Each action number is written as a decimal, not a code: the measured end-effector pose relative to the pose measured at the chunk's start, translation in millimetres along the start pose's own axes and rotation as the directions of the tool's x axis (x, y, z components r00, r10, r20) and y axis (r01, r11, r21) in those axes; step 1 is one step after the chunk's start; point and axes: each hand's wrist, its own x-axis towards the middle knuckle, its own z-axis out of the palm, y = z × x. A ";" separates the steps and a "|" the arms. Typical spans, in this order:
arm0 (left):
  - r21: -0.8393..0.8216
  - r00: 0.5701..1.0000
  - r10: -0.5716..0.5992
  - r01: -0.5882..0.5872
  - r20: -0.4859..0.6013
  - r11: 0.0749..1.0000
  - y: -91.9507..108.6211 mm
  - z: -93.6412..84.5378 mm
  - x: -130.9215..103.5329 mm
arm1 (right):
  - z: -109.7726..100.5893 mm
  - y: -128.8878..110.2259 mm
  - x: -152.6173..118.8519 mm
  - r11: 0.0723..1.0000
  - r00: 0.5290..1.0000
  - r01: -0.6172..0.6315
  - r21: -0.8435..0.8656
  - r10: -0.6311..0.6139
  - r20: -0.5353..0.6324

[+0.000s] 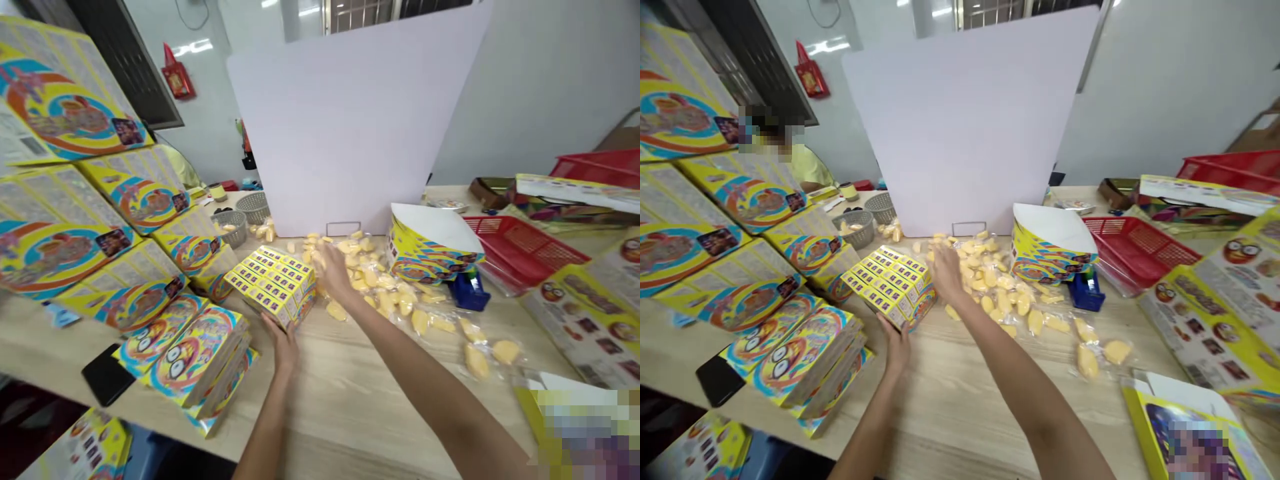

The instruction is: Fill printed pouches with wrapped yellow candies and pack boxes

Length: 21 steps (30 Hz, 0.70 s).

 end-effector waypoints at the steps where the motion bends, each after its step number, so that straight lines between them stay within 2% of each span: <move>1: 0.003 1.000 0.011 -0.011 -0.010 1.000 -2.1 -3.1 7.4 | -16.8 19.5 3.6 0.998 0.997 -0.067 -0.019 0.066 -0.048; 3: 0.013 0.999 0.024 -0.024 -0.030 1.000 -6.7 -10.3 11.6 | -55.4 65.8 8.7 0.971 0.960 -0.237 -0.041 0.228 -0.166; 5: 0.019 0.999 0.017 -0.017 -0.042 1.000 -10.5 -15.0 8.1 | -92.1 112.9 10.9 0.926 0.904 -0.376 -0.042 0.357 -0.236; 7: 0.017 0.999 0.003 -0.002 -0.042 1.000 -12.6 -15.1 4.7 | -119.9 149.8 11.0 0.902 0.888 -0.431 -0.033 0.418 -0.190; 9: 0.011 0.999 -0.002 0.002 -0.034 1.000 -12.6 -12.2 3.5 | -138.8 170.6 10.4 0.896 0.883 -0.445 -0.019 0.435 -0.178; 11: 0.014 0.999 0.005 -0.005 -0.031 1.000 -10.7 -9.5 -0.1 | -153.1 175.5 9.3 0.899 0.867 -0.439 0.006 0.425 -0.262; 12: 0.022 0.999 0.008 -0.007 -0.034 1.000 -9.1 -10.0 -5.0 | -159.7 172.8 7.6 0.900 0.845 -0.435 0.023 0.417 -0.335; 14: 0.045 0.999 0.006 -0.004 -0.035 0.999 -4.1 -17.9 -24.1 | -172.0 158.0 -2.2 0.903 0.765 -0.425 0.072 0.400 -0.504; 16: 0.097 0.999 0.037 -0.036 -0.011 0.995 4.3 -38.4 -52.8 | -178.9 131.2 -26.1 0.916 0.681 -0.384 0.120 0.368 -0.633; 17: 0.139 0.996 0.089 -0.088 0.000 0.986 10.1 -53.5 -67.7 | -178.3 113.4 -44.4 0.936 0.657 -0.321 0.143 0.329 -0.679; 18: 0.199 0.985 0.172 -0.168 -0.004 0.965 17.2 -71.2 -80.7 | -174.2 93.2 -66.6 0.948 0.689 -0.294 0.123 0.299 -0.660; 19: 0.269 0.961 0.272 -0.251 -0.042 0.930 25.3 -91.1 -90.1 | -166.2 70.9 -91.9 0.945 0.741 -0.318 0.074 0.296 -0.602; 20: 0.338 0.928 0.355 -0.301 -0.109 0.891 33.8 -112.2 -94.5 | -154.3 47.4 -119.0 0.943 0.812 -0.326 0.062 0.313 -0.492; 21: 0.392 0.890 0.401 -0.297 -0.215 0.871 42.1 -133.8 -93.3 | -138.8 23.5 -146.5 0.957 0.899 -0.268 0.113 0.291 -0.327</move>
